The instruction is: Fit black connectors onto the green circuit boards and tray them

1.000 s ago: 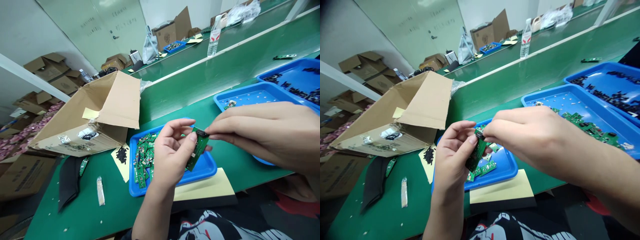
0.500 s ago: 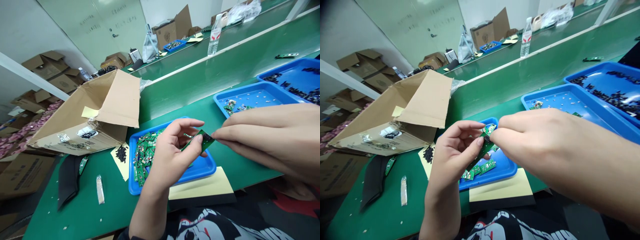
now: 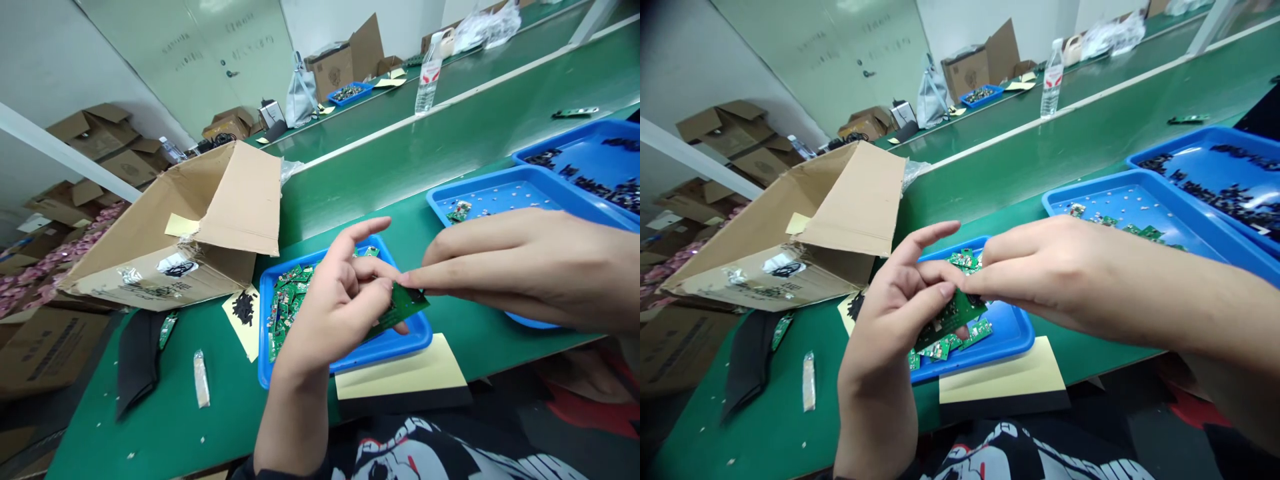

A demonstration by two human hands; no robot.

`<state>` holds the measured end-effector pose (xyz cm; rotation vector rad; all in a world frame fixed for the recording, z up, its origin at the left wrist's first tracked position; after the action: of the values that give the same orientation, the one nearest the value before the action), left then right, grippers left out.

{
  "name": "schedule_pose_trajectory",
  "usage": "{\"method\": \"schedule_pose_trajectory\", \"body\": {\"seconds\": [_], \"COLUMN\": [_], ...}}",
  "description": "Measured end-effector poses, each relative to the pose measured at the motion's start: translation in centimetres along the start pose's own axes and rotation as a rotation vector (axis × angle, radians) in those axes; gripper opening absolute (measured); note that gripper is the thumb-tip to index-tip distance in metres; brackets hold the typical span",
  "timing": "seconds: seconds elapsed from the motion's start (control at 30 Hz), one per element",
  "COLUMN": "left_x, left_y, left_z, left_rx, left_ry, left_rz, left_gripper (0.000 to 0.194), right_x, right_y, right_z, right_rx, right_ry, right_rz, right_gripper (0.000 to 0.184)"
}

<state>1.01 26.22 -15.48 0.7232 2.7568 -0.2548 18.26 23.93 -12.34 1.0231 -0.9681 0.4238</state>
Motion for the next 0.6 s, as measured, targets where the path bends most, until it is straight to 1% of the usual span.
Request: {"method": "schedule_pose_trajectory", "body": {"seconds": [0.07,0.1,0.2,0.27,0.3,0.37,0.43,0.5,0.53,0.57,0.6], "left_x": [0.4,0.7,1.4,1.7,1.7,1.8,1.9,1.7,1.4,1.1,0.7], "left_y": [0.3,0.4,0.8,1.0,1.0,0.9,0.5,-0.3,-0.8,-1.1,-1.3], "left_z": [0.3,0.5,0.9,0.9,1.0,1.2,1.7,2.5,2.9,3.3,3.6], "left_rx": [0.046,0.078,0.145,0.148,0.127,0.032,-0.122,-0.284,-0.354,-0.409,-0.448], "left_ry": [-0.056,-0.089,-0.172,-0.206,-0.223,-0.251,-0.242,-0.157,-0.090,-0.019,0.050], "left_rz": [0.029,0.043,0.077,0.094,0.083,-0.001,-0.164,-0.350,-0.419,-0.460,-0.473], "left_gripper": [0.054,0.052,0.051,0.057,0.061,0.070,0.075,0.077,0.077,0.073,0.067], "right_x": [-0.2,-0.3,-0.7,-0.9,-1.1,-1.3,-1.5,-1.7,-1.7,-1.9,-1.9], "right_y": [0.1,0.0,-0.1,-0.3,-0.4,-0.5,-0.6,-0.6,-0.6,-0.6,-0.6], "right_z": [0.1,0.0,-0.7,-1.0,-1.2,-1.5,-1.5,-1.2,-0.9,-0.7,-0.3], "right_rx": [0.082,0.092,0.066,0.035,0.007,-0.063,-0.123,-0.172,-0.190,-0.206,-0.213], "right_ry": [0.100,0.126,0.139,0.166,0.178,0.176,0.136,0.077,0.051,0.026,0.006], "right_rz": [-0.013,-0.031,-0.072,-0.100,-0.107,-0.137,-0.171,-0.231,-0.254,-0.270,-0.282], "right_gripper": [0.042,0.036,0.025,0.022,0.021,0.018,0.015,0.016,0.017,0.017,0.016]}}
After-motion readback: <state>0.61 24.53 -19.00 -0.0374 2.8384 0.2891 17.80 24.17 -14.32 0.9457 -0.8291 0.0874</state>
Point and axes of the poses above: each hand's wrist, its own y-axis towards the middle knuckle, its own x-axis out of the back of the hand, z = x × y, the point moved 5 cm from there along y, towards the middle knuckle
